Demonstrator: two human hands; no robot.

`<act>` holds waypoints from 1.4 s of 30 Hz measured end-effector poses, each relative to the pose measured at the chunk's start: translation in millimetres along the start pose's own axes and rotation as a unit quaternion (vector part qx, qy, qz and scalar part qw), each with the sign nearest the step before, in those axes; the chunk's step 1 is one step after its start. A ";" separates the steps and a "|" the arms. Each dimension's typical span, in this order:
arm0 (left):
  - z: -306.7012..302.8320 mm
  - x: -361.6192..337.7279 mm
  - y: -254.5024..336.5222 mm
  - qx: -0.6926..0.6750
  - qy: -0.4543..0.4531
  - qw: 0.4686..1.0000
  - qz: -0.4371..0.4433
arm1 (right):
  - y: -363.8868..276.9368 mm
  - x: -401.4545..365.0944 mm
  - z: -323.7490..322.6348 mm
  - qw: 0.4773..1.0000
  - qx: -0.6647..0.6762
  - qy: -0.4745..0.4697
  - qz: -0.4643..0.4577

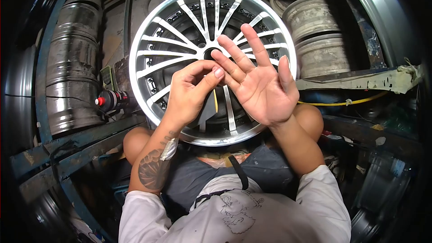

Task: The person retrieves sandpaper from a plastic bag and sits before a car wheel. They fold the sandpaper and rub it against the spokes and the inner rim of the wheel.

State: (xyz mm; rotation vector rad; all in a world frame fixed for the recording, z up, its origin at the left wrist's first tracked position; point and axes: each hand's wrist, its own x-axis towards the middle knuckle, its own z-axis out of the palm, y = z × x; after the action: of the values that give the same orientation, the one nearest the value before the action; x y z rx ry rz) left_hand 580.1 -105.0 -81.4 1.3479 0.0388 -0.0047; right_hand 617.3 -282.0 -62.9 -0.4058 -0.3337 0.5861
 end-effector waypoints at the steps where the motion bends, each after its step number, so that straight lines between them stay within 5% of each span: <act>1: -1.3 -1.8 5.5 0.042 0.004 0.999 -0.007 | -0.1 -0.7 1.2 1.000 -0.006 0.003 0.003; 3: -6.1 -3.3 3.9 0.020 -0.008 1.000 -0.017 | 0.5 -3.1 1.4 1.000 0.016 -0.001 0.001; 8: -16.0 -2.8 4.0 0.007 -0.017 1.000 0.004 | -20.1 -17.1 4.0 0.961 -0.265 0.084 -0.006; 10: -8.6 -8.2 2.5 -0.025 0.016 0.999 0.036 | -44.1 -39.1 3.5 0.869 -0.466 0.132 -0.098; 14: -1.2 -36.1 -1.5 0.028 -0.130 0.987 -0.094 | -91.0 -145.9 -9.5 0.702 -0.565 0.313 -0.301; 16: 13.0 -59.3 -7.0 0.008 -0.239 0.956 -0.167 | -99.3 -230.9 -41.4 0.636 -0.557 0.469 -0.257; 18: 33.1 -87.7 14.9 0.033 -0.229 0.970 -0.075 | -83.5 -322.3 -87.4 0.626 -0.480 0.571 -0.228; 19: 36.8 -95.7 24.0 0.094 -0.214 0.966 0.107 | -66.3 -362.9 -107.2 0.622 -0.433 0.623 -0.191; 21: 32.0 -105.4 50.7 0.189 -0.193 0.865 0.423 | -24.3 -419.8 -128.1 0.625 -0.347 0.694 -0.093; 23: 37.8 -121.6 82.7 0.177 -0.164 0.790 0.563 | 14.4 -447.7 -133.4 0.645 -0.285 0.709 -0.018; 26: 51.5 -140.3 103.8 0.100 -0.153 0.787 0.589 | 41.0 -449.2 -129.4 0.696 -0.227 0.681 0.034; 28: 47.5 -181.2 110.9 0.227 -0.147 0.822 0.502 | 44.6 -440.5 -120.8 0.730 -0.192 0.654 0.050; 30: 53.7 -166.0 101.6 0.162 -0.107 0.798 0.570 | 42.1 -435.1 -107.7 0.767 -0.146 0.623 0.053; 31: 32.2 -162.9 102.8 0.197 -0.225 0.768 0.566 | 38.7 -431.9 -99.6 0.785 -0.119 0.606 0.054; 35: -35.5 -222.9 74.6 0.314 -0.100 0.872 0.361 | 27.8 -421.0 -69.4 0.836 -0.054 0.544 0.039; 37: -61.0 -268.6 63.2 0.370 0.124 0.914 0.106 | 24.0 -415.0 -64.5 0.831 -0.134 0.539 0.011; 38: -81.4 -290.0 58.3 0.362 0.170 0.916 -0.039 | 21.4 -409.2 -65.2 0.817 -0.222 0.533 -0.007; 40: -108.2 -319.1 34.5 0.269 0.239 0.920 -0.153 | 14.3 -391.8 -67.3 0.760 -0.392 0.517 -0.043; 42: -150.1 -369.2 -20.4 0.283 0.169 0.906 -0.264 | 1.0 -351.7 -36.9 0.652 -0.601 0.462 -0.037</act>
State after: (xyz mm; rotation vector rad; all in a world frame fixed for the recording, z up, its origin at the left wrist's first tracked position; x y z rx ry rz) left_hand 206.8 29.8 -123.1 1.8702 0.7470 -0.2578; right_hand 356.3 -499.4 -161.4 -1.9012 0.3321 -0.0877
